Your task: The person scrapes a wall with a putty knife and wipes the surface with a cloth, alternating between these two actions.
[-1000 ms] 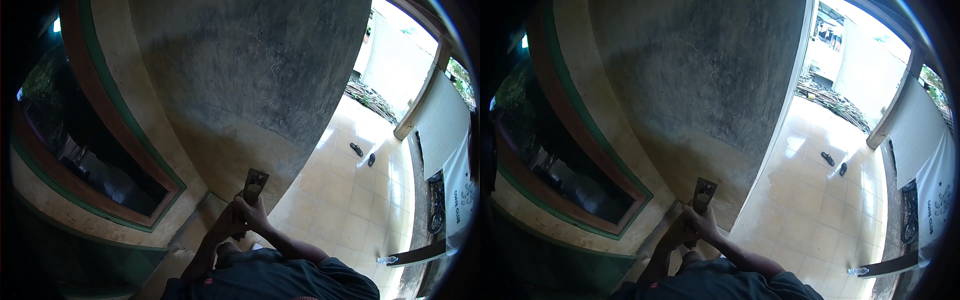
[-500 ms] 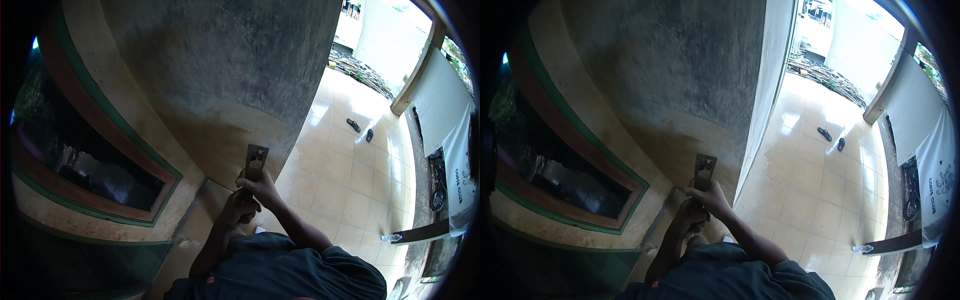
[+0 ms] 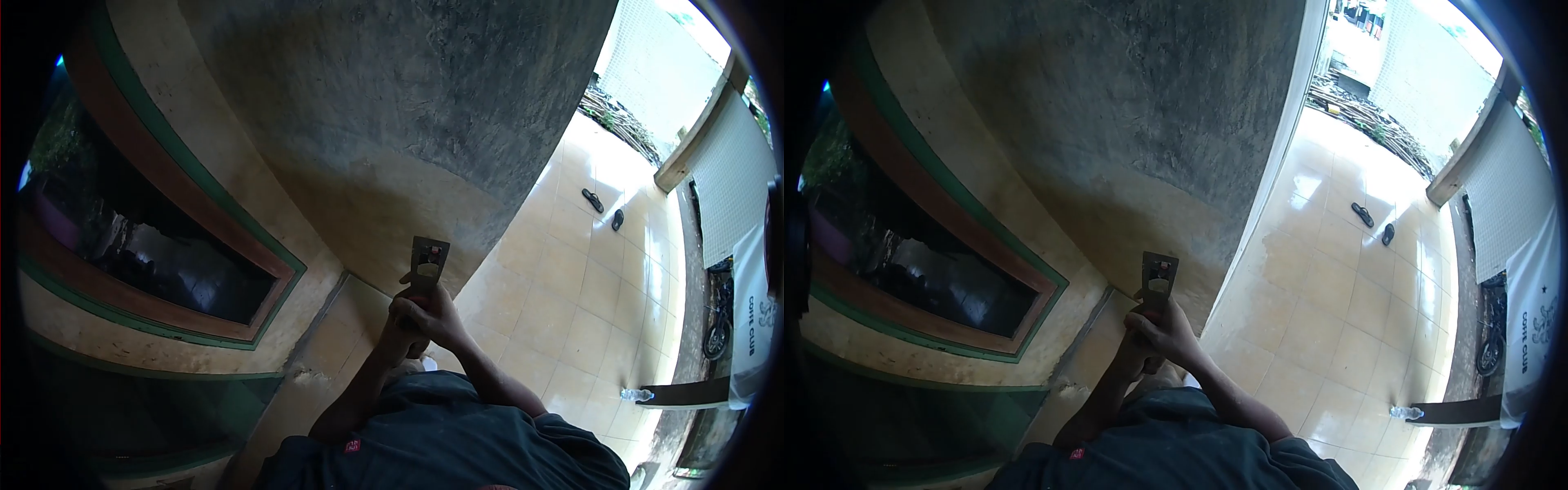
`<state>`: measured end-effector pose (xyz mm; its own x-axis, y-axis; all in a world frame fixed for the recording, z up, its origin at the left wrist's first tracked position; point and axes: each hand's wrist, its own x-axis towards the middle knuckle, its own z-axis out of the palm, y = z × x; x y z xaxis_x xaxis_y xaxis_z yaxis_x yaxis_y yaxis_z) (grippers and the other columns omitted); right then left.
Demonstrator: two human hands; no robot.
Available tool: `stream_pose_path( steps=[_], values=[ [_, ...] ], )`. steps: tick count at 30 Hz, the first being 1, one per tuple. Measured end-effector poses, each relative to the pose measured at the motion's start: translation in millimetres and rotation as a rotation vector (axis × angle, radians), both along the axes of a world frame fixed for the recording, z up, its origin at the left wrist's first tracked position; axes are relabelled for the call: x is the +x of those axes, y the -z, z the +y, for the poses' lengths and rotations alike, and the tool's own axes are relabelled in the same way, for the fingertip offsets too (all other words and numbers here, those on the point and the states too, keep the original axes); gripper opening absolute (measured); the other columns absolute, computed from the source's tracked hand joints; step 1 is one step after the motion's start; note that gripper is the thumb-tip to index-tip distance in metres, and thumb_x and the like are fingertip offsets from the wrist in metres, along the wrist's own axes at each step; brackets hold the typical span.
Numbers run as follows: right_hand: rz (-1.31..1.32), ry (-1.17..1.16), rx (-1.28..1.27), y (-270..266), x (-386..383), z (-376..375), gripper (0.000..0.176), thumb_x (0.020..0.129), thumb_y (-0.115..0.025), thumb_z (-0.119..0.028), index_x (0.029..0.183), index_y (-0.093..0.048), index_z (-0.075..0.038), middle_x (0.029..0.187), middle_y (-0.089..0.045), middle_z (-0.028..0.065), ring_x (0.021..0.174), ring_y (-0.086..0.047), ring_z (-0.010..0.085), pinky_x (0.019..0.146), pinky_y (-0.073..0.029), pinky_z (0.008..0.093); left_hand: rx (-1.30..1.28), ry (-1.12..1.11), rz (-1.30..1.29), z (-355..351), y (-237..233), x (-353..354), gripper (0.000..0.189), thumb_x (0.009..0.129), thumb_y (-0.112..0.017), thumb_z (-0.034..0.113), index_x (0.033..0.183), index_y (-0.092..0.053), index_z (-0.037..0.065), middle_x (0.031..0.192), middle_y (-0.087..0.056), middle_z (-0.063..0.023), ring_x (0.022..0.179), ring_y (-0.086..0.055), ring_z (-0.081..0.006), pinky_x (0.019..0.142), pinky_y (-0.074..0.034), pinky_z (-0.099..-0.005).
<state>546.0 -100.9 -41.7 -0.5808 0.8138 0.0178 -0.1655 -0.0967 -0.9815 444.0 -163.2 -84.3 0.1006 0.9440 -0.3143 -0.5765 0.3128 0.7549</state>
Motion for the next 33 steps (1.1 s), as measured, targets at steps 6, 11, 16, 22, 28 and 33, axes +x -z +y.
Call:
stream_pose_path(
  steps=[6,11,16,22,28,33],
  values=[
    [0.02,0.2,0.219,-30,-7,18,0.058,0.081,-0.07,-0.016,0.129,-0.039,-0.001,0.106,-0.061,0.0158,0.101,-0.06,0.0211,0.081,-0.05,0.0331,0.074,-0.067,0.103,2,-32,-20,0.036,0.068,-0.059,-0.004,0.102,-0.05,0.005,0.058,-0.043,0.0005,0.037,-0.037,-0.0065,0.034,-0.025,-0.0214],
    [0.028,-0.009,0.085,-11,-16,36,0.039,0.096,-0.048,-0.021,0.13,-0.04,-0.003,0.11,-0.06,0.0137,0.103,-0.057,0.0195,0.088,-0.045,0.0332,0.177,-0.202,-0.136,18,4,-32,0.022,0.069,-0.055,-0.004,0.089,-0.052,0.006,0.054,-0.042,-0.0003,0.034,-0.035,-0.0068,0.032,-0.023,-0.022],
    [-0.007,-0.052,0.161,9,-49,47,0.031,0.098,-0.039,-0.02,0.121,-0.047,-0.001,0.104,-0.063,0.012,0.097,-0.059,0.0192,0.088,-0.044,0.032,0.109,-0.264,0.01,45,-11,-37,0.016,0.07,-0.057,-0.001,0.082,-0.051,0.008,0.053,-0.043,-0.0001,0.034,-0.037,-0.0068,0.031,-0.023,-0.0217],
    [0.1,-0.067,0.019,17,-71,69,0.028,0.099,-0.036,-0.021,0.111,-0.049,0.0,0.098,-0.064,0.0134,0.089,-0.062,0.0187,0.081,-0.047,0.0308,0.142,-0.163,0.089,74,6,-68,0.02,0.073,-0.063,0.003,0.088,-0.052,0.008,0.054,-0.046,0.0005,0.036,-0.039,-0.0068,0.031,-0.027,-0.022],
    [0.06,0.097,0.048,0,-92,77,0.028,0.1,-0.035,-0.023,0.103,-0.049,0.001,0.086,-0.063,0.0124,0.079,-0.062,0.0168,0.072,-0.049,0.0289,0.152,-0.186,-0.021,90,5,-82,0.044,0.068,-0.065,-0.006,0.107,-0.051,0.007,0.066,-0.05,0.0002,0.043,-0.044,-0.0064,0.037,-0.035,-0.0215],
    [-0.109,0.151,0.136,-5,-97,78,0.028,0.1,-0.035,-0.023,0.1,-0.049,0.0,0.083,-0.061,0.0103,0.078,-0.061,0.0153,0.07,-0.049,0.0282,0.149,-0.019,-0.124,93,3,-98,0.058,0.068,-0.066,-0.006,0.119,-0.045,0.01,0.074,-0.053,0.0,0.05,-0.048,-0.0062,0.042,-0.04,-0.0211]
  ],
)
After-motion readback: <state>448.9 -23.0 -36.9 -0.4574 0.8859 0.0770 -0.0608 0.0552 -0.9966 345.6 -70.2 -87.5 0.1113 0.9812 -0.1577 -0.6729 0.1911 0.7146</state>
